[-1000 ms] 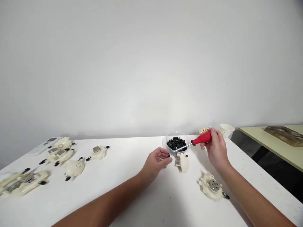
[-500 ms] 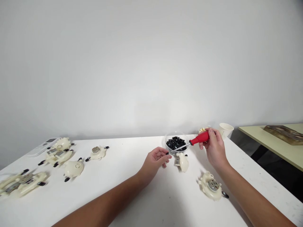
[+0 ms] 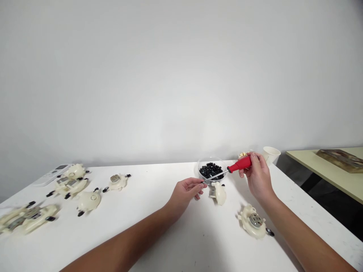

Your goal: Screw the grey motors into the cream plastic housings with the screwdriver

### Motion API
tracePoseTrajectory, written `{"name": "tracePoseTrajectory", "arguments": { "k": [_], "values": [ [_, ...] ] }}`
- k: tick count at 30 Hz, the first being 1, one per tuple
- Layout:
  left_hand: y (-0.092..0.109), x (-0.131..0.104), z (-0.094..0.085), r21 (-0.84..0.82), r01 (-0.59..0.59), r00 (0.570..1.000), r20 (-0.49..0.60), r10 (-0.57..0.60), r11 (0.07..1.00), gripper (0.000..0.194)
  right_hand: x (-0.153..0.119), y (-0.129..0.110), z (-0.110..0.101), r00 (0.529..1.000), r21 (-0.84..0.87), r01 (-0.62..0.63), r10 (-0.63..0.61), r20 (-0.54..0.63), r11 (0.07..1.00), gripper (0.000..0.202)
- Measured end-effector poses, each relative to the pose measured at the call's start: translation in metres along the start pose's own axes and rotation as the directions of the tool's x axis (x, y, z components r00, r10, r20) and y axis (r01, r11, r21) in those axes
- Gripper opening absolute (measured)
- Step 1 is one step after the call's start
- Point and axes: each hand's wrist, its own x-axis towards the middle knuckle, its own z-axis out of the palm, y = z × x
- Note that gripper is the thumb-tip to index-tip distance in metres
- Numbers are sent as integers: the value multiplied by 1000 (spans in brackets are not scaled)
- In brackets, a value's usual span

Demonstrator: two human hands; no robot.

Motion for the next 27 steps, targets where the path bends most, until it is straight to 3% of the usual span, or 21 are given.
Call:
{"name": "tracePoseTrajectory", "arguments": {
  "k": [27],
  "values": [
    [0, 0, 1, -25, 13, 999, -35, -14, 1000, 35, -1, -2, 1, 999, -27, 31, -30, 32, 999, 23]
  ]
}}
